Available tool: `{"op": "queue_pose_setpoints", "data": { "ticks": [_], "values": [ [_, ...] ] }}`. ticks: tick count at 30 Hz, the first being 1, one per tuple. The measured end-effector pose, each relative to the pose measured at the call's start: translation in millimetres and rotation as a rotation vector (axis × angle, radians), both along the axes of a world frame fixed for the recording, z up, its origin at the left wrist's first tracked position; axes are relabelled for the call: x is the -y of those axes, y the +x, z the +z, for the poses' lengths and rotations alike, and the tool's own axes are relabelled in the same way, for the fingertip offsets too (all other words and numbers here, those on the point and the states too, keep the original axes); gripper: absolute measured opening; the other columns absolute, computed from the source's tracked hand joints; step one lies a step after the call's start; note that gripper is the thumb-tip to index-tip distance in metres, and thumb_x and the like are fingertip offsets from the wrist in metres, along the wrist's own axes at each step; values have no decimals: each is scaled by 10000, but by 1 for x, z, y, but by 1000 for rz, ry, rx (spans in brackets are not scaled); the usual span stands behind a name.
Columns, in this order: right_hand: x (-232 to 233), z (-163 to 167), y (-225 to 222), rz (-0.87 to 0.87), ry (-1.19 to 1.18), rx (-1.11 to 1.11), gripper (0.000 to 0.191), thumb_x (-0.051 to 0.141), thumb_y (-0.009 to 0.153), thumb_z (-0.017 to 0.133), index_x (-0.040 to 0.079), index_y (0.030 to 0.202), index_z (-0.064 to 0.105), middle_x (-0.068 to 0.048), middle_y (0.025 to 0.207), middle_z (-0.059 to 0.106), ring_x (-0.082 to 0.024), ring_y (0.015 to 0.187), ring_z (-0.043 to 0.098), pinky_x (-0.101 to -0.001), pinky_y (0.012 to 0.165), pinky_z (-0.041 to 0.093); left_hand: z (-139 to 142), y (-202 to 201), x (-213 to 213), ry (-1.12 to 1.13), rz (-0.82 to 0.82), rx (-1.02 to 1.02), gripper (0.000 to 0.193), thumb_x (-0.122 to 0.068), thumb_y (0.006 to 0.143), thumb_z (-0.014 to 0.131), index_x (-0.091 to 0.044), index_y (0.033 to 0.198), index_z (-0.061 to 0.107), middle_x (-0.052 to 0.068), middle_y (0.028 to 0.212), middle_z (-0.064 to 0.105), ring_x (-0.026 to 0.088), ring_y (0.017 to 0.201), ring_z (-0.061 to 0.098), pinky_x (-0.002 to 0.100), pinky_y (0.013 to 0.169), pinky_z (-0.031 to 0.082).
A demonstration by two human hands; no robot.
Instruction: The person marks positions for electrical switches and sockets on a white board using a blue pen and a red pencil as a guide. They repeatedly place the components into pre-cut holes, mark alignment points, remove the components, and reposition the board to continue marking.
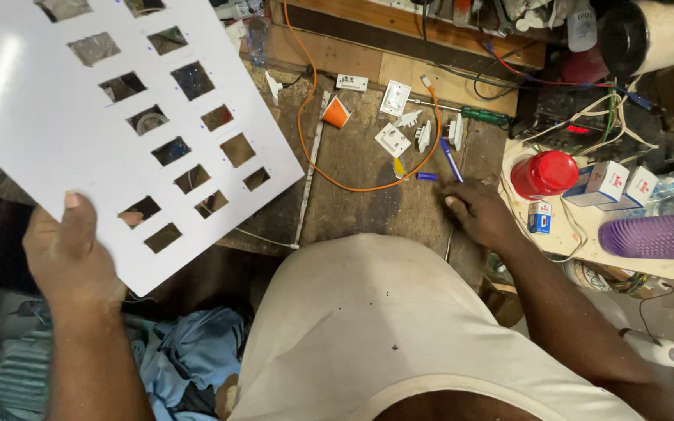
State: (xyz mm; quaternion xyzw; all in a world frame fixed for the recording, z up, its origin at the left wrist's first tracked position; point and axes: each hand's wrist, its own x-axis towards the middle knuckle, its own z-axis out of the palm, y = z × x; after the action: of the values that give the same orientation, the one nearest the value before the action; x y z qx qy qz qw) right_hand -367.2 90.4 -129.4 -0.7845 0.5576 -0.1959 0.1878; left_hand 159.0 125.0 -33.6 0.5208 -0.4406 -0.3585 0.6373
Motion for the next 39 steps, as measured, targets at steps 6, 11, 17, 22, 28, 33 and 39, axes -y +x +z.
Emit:
{"op": "queue_pose_setpoints", "data": {
  "ticks": [6,11,17,22,28,33,39],
  "values": [
    [-13,1,-28,44,-5,-35,582,-69,860,531,111,1405,626,-169,1081,685,-357,967,626,-449,877,505,14,3,-7,41,152,266,594,-434,1185,598,151,1289,581,220,1129,705,254,892,745,336,732,656],
    [-20,2,-43,-53,-12,-161,327,91,988,610,109,1313,629,-157,943,648,-375,915,602,-477,829,472,7,5,-1,-26,69,198,578,-390,1173,600,183,1251,578,241,1113,694,244,875,726,345,768,649],
    [-24,7,-38,1,-52,-118,399,106,970,609,114,1369,612,-141,940,657,-362,888,611,-471,804,475,4,3,4,-30,24,179,549,-369,1164,623,173,1253,607,229,1106,699,214,860,711,334,792,630],
    [-22,12,-32,7,-57,-135,422,128,974,616,121,1395,595,-144,956,662,-354,904,602,-465,826,472,7,-1,6,-30,33,161,530,-355,1156,620,166,1252,605,226,1110,697,218,854,711,340,784,634],
    [-13,7,-30,14,-32,-173,439,140,959,630,117,1396,598,-143,1032,690,-351,959,619,-475,865,478,4,2,8,-9,57,179,515,-354,1184,606,150,1287,607,223,1142,700,222,889,724,333,775,646],
    [2,7,-25,94,-152,-214,428,189,923,677,139,1342,610,-159,1206,671,-358,1114,631,-466,912,504,-4,5,13,-61,-17,117,520,-338,1171,610,173,1270,598,245,1124,694,223,863,720,327,747,643],
    [24,23,4,42,77,-508,546,241,908,676,247,1440,556,-109,1252,677,-337,1033,671,-484,879,501,-3,14,14,-23,4,109,559,-383,1178,655,168,1262,611,235,1091,705,216,826,718,333,754,631]
  ]
}}
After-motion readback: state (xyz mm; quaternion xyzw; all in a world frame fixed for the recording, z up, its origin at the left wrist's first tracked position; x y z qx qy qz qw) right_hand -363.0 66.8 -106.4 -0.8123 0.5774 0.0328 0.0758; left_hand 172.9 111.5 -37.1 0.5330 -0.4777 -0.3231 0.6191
